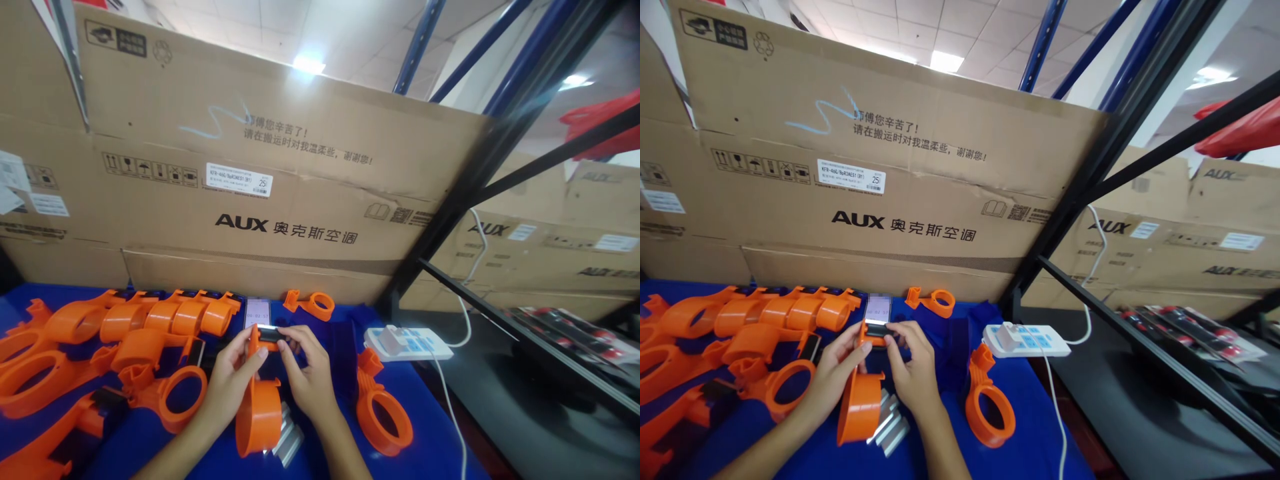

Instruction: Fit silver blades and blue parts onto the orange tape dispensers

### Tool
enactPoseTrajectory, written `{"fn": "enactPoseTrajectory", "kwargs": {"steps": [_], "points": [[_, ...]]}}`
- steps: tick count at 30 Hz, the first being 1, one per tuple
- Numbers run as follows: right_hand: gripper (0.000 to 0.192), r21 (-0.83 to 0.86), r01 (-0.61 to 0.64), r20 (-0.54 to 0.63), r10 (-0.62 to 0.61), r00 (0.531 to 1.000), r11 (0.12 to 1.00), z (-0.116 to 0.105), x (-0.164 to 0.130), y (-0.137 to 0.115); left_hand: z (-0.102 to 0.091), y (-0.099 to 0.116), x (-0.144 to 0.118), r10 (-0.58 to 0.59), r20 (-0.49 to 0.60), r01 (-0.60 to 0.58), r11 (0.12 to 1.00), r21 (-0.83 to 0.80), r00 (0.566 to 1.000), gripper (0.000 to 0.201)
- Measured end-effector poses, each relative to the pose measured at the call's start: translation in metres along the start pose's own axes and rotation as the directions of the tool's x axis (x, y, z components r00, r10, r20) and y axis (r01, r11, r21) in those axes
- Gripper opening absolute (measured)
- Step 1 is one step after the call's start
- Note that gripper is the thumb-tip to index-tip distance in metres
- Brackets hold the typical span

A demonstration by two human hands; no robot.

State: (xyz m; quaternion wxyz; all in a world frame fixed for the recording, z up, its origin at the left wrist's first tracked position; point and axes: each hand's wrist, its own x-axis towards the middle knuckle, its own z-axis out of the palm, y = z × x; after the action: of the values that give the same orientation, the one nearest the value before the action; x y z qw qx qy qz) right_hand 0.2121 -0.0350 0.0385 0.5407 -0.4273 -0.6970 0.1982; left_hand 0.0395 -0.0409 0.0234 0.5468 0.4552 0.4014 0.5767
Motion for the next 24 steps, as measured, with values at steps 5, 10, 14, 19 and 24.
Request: {"fn": "enactPoseTrajectory", "kwargs": {"steps": [5,10,14,19,24], "points": [[0.016,0.046,0.01,-0.031,-0.009,0.999,0.999,0.002,0.0,0.0,-0.002,-0.006,0.003,-0.016,0.02,0.015,0.999,0.033,1.0,0.057],[0.014,0.053,-0.01,-0.047,0.013,0.999,0.999,0.002,0.0,0.002,-0.002,-0.011,0.003,0.005,0.004,-0.005,0.997,0.076,1.0,0.059],[0.016,0.141,-0.071,-0.055,0.079,0.995,0.988,0.004,-0.002,0.006,-0.003,-0.011,0.004,0.008,-0.018,-0.007,0.995,0.101,1.0,0.056],[0.018,0.273,-0.159,-0.034,0.175,0.984,0.949,0.009,-0.003,0.009,-0.003,-0.007,0.006,-0.014,0.014,0.013,0.998,0.06,1.0,0.052],[0.018,0.376,-0.249,-0.064,0.293,0.954,0.893,0.011,-0.001,0.01,-0.002,-0.004,0.005,0.006,0.039,-0.008,0.999,0.039,0.999,0.048]]}}
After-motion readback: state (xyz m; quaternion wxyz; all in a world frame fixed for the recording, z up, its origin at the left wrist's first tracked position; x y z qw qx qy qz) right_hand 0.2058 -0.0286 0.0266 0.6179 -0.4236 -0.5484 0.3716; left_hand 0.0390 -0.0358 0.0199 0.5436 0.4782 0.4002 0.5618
